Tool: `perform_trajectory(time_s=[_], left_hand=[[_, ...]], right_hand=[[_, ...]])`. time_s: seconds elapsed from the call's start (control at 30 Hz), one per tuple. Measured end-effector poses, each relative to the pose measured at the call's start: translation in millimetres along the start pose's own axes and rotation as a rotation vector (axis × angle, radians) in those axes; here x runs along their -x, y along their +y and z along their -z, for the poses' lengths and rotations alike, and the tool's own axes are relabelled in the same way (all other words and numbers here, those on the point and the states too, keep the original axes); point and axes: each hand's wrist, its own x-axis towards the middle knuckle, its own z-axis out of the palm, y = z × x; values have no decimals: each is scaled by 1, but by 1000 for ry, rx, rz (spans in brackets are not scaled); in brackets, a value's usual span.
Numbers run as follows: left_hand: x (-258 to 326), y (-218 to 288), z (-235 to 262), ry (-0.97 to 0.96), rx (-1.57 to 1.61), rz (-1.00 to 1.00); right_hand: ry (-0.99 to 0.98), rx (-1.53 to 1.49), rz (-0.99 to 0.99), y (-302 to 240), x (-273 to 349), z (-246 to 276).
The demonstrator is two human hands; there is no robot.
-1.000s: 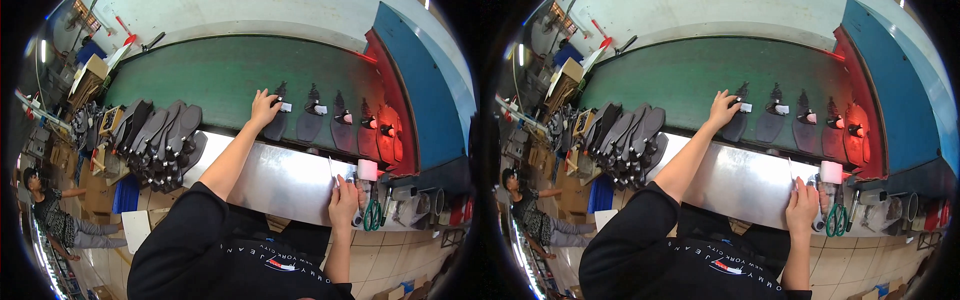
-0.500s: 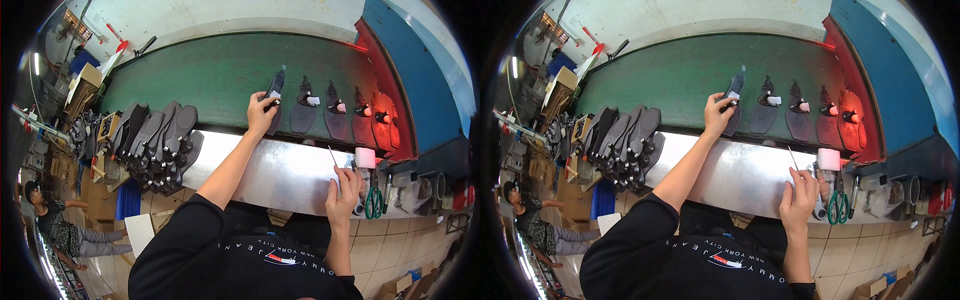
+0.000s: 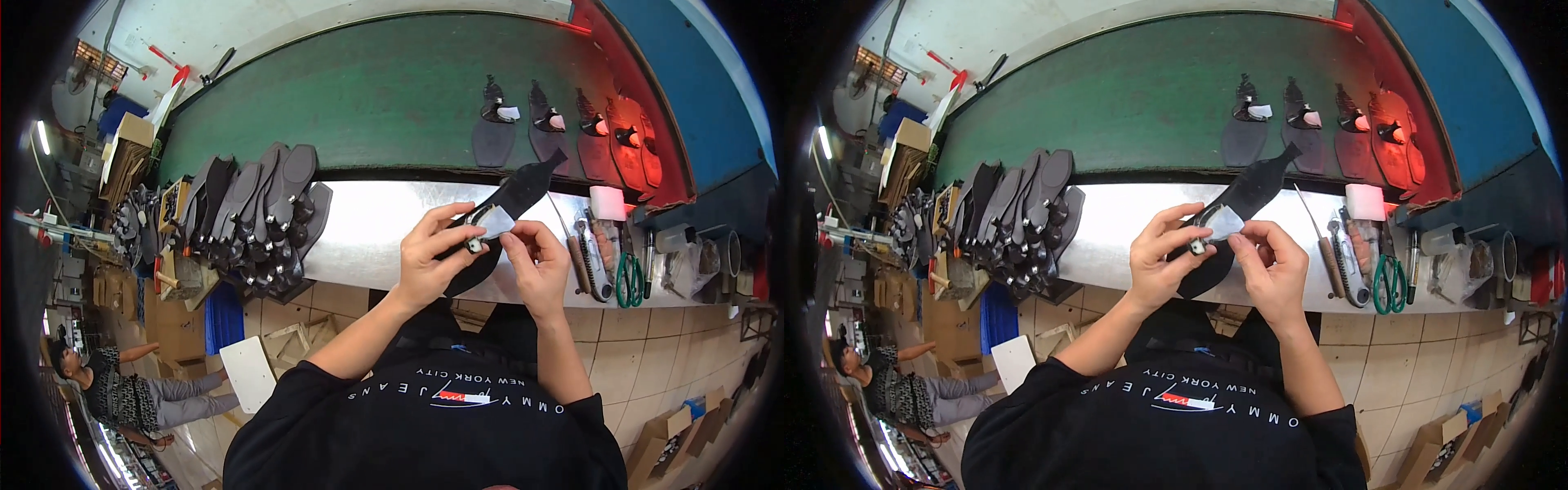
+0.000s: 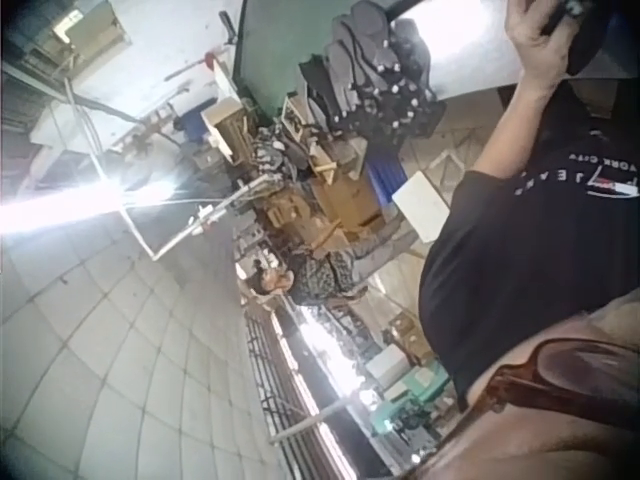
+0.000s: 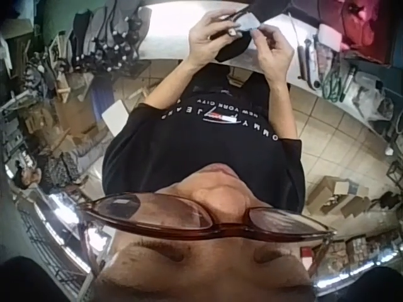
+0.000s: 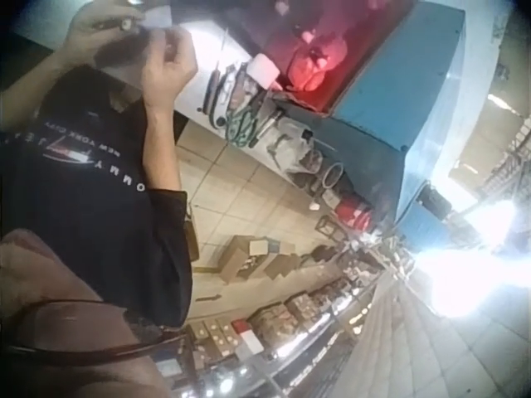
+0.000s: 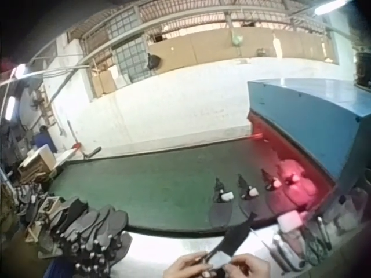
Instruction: Finalize the assembly of shoes by manually trimming threads and checking quality before placing on a conveyor.
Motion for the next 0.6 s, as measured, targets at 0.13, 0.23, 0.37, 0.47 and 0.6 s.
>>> perform_trajectory(time_s=[0.13,0.23,0.37,0.47,0.6], left_hand=[[11,-4,5,-31,-66,-104],[11,-5,3,-33,-97,-154],[15,-12,-2,-61,-56,-107],[18,-13,-8,54,367,178],[19,-10,4,50,511,341]], right_hand=[[-55,-119,-124,3,4,1],[-104,-500,-423,5,7,6],[-183,-711,-613,9,11,16],[-94,-585,-559,6,12,19],[-91,-631,-262,27,8,32]])
